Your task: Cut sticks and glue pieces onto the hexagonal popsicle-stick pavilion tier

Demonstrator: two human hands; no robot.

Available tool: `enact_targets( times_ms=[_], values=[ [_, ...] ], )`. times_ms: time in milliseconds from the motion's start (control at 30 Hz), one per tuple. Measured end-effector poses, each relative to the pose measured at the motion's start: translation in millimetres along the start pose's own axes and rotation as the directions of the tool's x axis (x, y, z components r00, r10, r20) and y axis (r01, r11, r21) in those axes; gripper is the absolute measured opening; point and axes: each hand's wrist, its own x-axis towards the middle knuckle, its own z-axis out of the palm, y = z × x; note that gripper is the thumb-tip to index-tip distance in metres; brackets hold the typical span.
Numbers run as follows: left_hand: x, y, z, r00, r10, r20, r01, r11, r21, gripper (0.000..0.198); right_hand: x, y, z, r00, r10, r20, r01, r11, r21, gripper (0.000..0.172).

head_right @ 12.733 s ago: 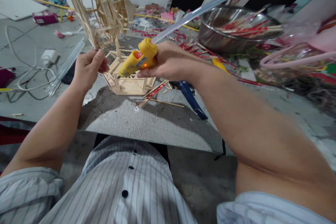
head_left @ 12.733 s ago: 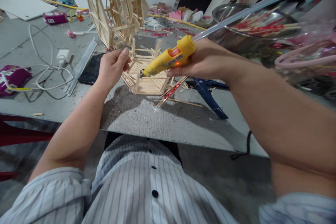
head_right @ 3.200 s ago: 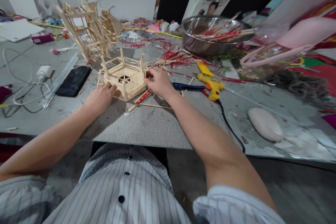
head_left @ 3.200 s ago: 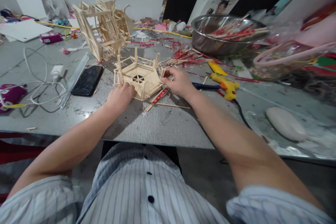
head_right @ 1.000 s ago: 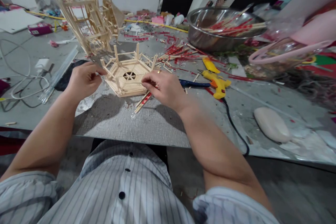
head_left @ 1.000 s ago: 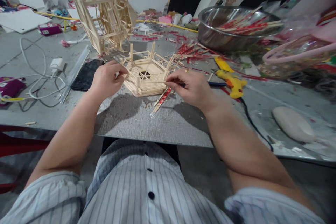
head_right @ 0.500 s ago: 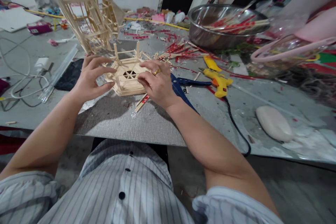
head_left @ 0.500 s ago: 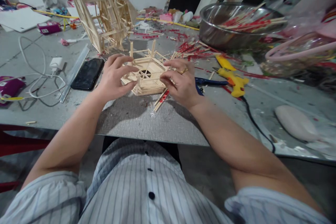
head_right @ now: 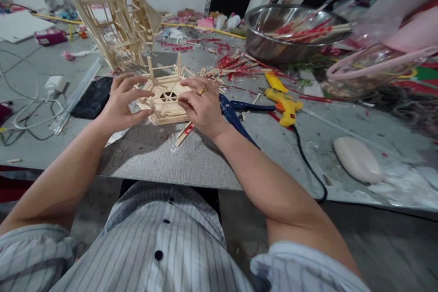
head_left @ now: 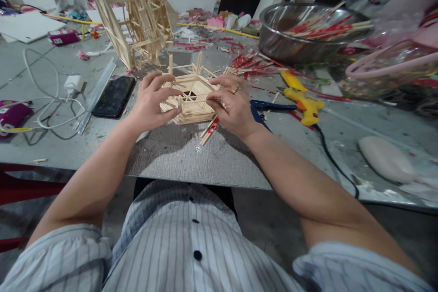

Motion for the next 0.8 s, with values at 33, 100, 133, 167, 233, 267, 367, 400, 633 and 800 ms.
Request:
enact_targets(
  times_ms=[33,100,133,167,233,267,367,400,633,800],
  values=[
    [0.0,-0.5,0.6,1.0,0.004,-0.004,-0.004,1.0,-0.005,0.037,0.0,0.6,0.9,1.0,-0.003,0.0,0.003,1.0,-0.002,0.023],
    [0.2,-3.3,3.2,0.999,0.021,-0.031,-0.022,0.999,-0.029,0.037,0.0,3.8,4.5,1.0,-0.016,-0.025,0.016,1.0,-0.001,0.022],
    [0.5,-5.5,5.1,0.998,0.036,-0.051,-0.038,0.998,-0.048,0.037,0.0,6.4,7.0,0.998,-0.031,-0.051,0.031,1.0,0.002,0.023],
    [0.9,-7.8,7.3,0.996,0.051,-0.071,-0.055,0.996,-0.07,0.038,0.1,9.3,10.0,0.995,-0.05,-0.083,0.051,0.999,0.005,0.023],
    [1.9,-12.2,11.7,0.992,0.073,-0.103,-0.085,0.99,-0.112,0.04,0.3,15.5,16.0,0.986,-0.097,-0.139,0.098,0.995,0.003,0.025],
    [2.4,-13.9,13.5,0.991,0.08,-0.111,-0.095,0.987,-0.13,0.042,0.5,18.3,18.6,0.981,-0.119,-0.155,0.12,0.993,-0.004,0.026],
    [3.6,-15.5,16.7,0.99,0.079,-0.115,-0.097,0.982,-0.161,0.044,0.8,23.1,23.1,0.973,-0.155,-0.169,0.151,0.988,-0.035,0.028],
    [3.9,-15.1,17.1,0.991,0.074,-0.113,-0.092,0.982,-0.163,0.045,0.9,23.5,23.5,0.972,-0.159,-0.172,0.155,0.987,-0.041,0.029],
    [7.3,-11.6,19.9,0.994,0.04,-0.101,-0.056,0.984,-0.167,0.044,1.5,22.4,21.8,0.974,-0.162,-0.158,0.156,0.986,-0.051,0.03],
    [10.2,-8.9,21.7,0.996,0.013,-0.088,-0.029,0.984,-0.174,0.042,2.4,22.1,20.5,0.981,-0.156,-0.119,0.15,0.987,-0.056,0.027]
  ],
)
